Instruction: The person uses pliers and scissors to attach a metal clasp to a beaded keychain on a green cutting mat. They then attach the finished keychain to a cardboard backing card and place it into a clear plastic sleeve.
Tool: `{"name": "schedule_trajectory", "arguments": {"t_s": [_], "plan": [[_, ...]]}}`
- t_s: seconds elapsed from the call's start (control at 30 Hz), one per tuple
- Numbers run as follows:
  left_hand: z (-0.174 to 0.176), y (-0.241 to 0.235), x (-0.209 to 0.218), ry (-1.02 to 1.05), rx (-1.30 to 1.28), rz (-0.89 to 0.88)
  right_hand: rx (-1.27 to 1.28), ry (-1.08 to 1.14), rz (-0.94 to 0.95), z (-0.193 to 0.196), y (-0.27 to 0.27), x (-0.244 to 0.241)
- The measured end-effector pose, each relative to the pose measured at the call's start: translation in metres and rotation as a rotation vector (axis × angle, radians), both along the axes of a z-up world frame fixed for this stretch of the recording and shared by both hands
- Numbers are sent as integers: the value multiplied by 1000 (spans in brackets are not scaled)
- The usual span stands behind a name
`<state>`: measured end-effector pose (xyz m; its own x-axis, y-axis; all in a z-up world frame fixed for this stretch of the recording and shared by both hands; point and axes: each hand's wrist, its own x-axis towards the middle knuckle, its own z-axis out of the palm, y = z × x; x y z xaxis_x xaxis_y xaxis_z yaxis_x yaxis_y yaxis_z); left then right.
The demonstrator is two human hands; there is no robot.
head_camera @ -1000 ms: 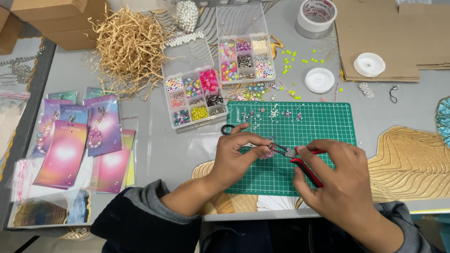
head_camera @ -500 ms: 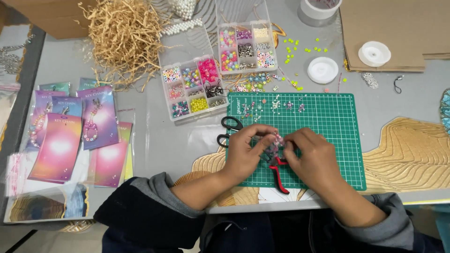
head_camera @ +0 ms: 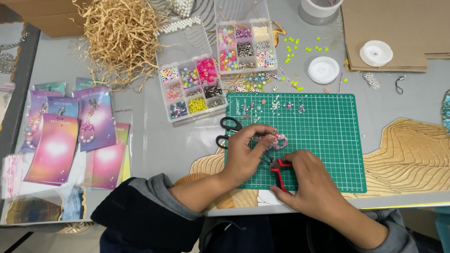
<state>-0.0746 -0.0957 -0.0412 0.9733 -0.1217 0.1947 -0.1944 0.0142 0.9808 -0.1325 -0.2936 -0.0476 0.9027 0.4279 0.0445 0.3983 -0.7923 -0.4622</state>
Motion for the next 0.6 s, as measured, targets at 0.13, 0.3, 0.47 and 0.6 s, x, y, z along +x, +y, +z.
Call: {"name": "schedule_trajectory", "arguments": {"t_s": [0.13, 0.3, 0.47, 0.6], "plan": [[1, 1, 0, -21, 7, 6, 36, 63, -45, 10, -15, 5], [0, 1, -3, -119, -1, -16, -141, -125, -67, 45, -28, 15], [4, 1, -4, -97, -83, -40, -250, -112, -95, 65, -22, 22], [-2, 2, -4, -170, -39, -11, -274, -36, -95, 72, -20, 25]]}}
